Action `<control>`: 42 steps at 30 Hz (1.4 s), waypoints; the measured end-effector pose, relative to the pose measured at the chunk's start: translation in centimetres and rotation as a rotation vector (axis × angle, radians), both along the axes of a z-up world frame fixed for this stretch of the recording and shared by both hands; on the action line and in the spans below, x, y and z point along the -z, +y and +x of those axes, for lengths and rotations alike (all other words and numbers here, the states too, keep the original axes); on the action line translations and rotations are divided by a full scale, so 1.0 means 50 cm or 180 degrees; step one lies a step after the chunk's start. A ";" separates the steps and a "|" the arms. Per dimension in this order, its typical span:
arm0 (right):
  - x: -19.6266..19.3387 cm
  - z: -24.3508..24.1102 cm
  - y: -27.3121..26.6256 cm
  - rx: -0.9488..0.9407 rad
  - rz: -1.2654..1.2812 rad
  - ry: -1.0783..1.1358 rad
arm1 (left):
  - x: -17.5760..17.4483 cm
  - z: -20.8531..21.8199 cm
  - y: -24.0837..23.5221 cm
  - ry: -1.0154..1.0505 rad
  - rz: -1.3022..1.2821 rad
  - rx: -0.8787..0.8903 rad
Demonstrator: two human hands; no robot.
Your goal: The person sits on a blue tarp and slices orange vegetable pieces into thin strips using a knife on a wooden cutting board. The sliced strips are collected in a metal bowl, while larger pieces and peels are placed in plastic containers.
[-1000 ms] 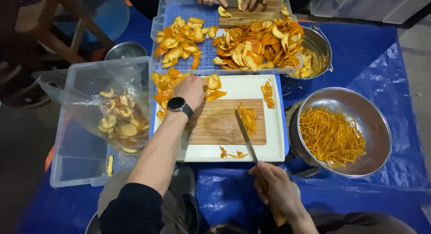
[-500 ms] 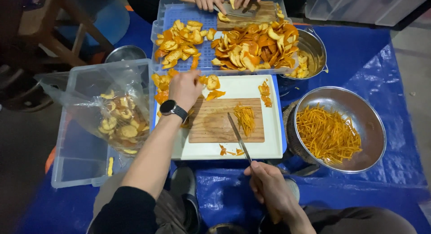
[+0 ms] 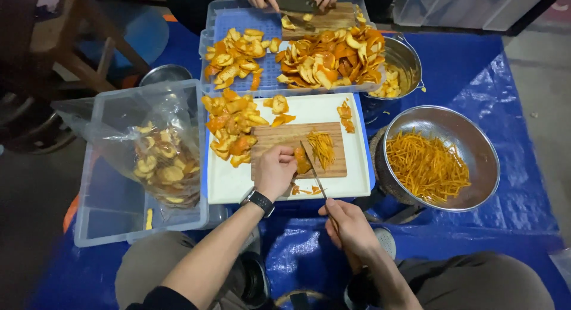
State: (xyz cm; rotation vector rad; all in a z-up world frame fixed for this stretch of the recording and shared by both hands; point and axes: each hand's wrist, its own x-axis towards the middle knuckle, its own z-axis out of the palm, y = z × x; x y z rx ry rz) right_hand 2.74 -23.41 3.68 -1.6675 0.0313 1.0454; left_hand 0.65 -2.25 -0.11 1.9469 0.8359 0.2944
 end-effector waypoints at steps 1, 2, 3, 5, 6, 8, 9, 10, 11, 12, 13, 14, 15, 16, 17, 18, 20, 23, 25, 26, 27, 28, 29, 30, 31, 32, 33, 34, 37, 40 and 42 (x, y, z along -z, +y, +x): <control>-0.008 -0.003 0.000 -0.0006 -0.0005 -0.0005 | -0.005 -0.004 0.001 -0.0005 -0.0005 -0.0006; -0.014 -0.005 0.001 -0.0005 -0.0005 -0.0041 | -0.010 -0.007 0.003 -0.0049 -0.0069 0.0013; -0.020 -0.008 0.005 -0.0005 0.0002 -0.0076 | -0.014 -0.011 0.008 -0.0092 -0.0126 0.0030; -0.022 -0.011 0.006 0.0046 0.0042 -0.0052 | -0.013 -0.013 0.012 -0.0130 -0.0031 0.0006; -0.023 -0.012 0.004 0.0104 0.0079 -0.0023 | -0.012 -0.013 0.013 -0.0164 0.0061 -0.0011; -0.012 -0.006 -0.002 0.0059 0.0016 -0.0053 | -0.023 -0.010 0.013 -0.0057 0.0053 0.0054; -0.004 -0.010 -0.007 0.0012 -0.0061 -0.0042 | -0.026 -0.016 0.010 0.0091 0.0031 0.0118; -0.022 -0.022 -0.003 0.0013 -0.0064 -0.0040 | -0.026 -0.020 0.011 0.0093 0.0028 0.0119; -0.040 -0.028 0.003 0.0225 -0.0197 0.0074 | -0.026 -0.016 0.013 0.0091 0.0135 0.0151; -0.058 -0.033 0.010 0.0437 -0.0330 0.0190 | -0.026 -0.012 0.015 0.0089 0.0242 0.0182; -0.045 -0.029 0.011 0.0412 -0.0313 0.0188 | -0.032 -0.010 0.015 0.0089 0.0259 0.0156; -0.031 -0.026 0.013 0.0350 -0.0241 0.0176 | -0.036 -0.008 0.015 0.0186 0.0323 0.0131; -0.016 -0.026 0.007 0.0299 -0.0191 0.0175 | -0.037 -0.008 0.007 0.0294 0.0365 0.0118; -0.013 -0.017 0.016 0.0284 -0.0197 0.0183 | -0.036 -0.003 0.011 0.0304 0.0358 0.0104; -0.010 -0.018 0.021 0.0270 -0.0094 0.0194 | -0.034 -0.005 0.010 0.0206 0.0410 0.0099; -0.008 -0.018 0.024 0.0258 0.0009 0.0204 | -0.033 -0.007 0.008 0.0108 0.0462 0.0095; -0.011 -0.012 0.023 0.0202 0.0009 0.0181 | -0.019 -0.006 0.014 0.0133 0.0529 0.0171; 0.003 -0.010 0.005 0.0194 0.0098 0.0185 | -0.014 -0.001 0.023 0.0069 0.0601 0.0249; 0.010 -0.018 -0.013 0.0260 0.0162 0.0235 | -0.015 -0.001 0.023 0.0003 0.0583 0.0269; 0.009 -0.024 -0.020 0.0196 0.0225 0.0241 | -0.015 -0.003 0.022 0.0015 0.0619 0.0265; 0.007 -0.027 -0.028 0.0130 0.0286 0.0238 | -0.016 -0.002 0.020 0.0019 0.0654 0.0257; 0.006 -0.027 -0.028 0.0133 0.0274 0.0250 | -0.013 -0.002 0.020 0.0031 0.0642 0.0261; 0.005 -0.025 -0.027 0.0085 0.0260 0.0307 | -0.010 -0.002 0.021 0.0073 0.0609 0.0260; 0.003 -0.024 -0.026 0.0037 0.0245 0.0363 | -0.008 -0.002 0.022 0.0115 0.0577 0.0259; 0.019 -0.018 -0.027 0.0035 0.0238 0.0372 | -0.009 -0.002 0.022 0.0124 0.0570 0.0257; 0.035 -0.013 -0.028 0.0084 0.0373 0.0404 | -0.010 -0.002 0.022 0.0163 0.0528 0.0248; 0.050 -0.009 -0.031 0.0142 0.0506 0.0435 | -0.013 -0.002 0.021 0.0200 0.0486 0.0247; 0.047 -0.012 -0.033 0.0149 0.0499 0.0442 | -0.013 -0.008 0.021 0.0206 0.0478 0.0253; 0.019 -0.002 -0.030 0.0083 0.0285 0.0209 | -0.017 0.000 0.034 0.0079 0.0757 0.0464; -0.023 -0.009 -0.034 0.0231 0.0153 0.0113 | -0.027 -0.011 0.047 0.0316 0.0907 0.0691; -0.032 -0.009 -0.041 0.0170 0.0038 0.0064 | -0.047 -0.020 0.051 0.0430 0.0846 0.0637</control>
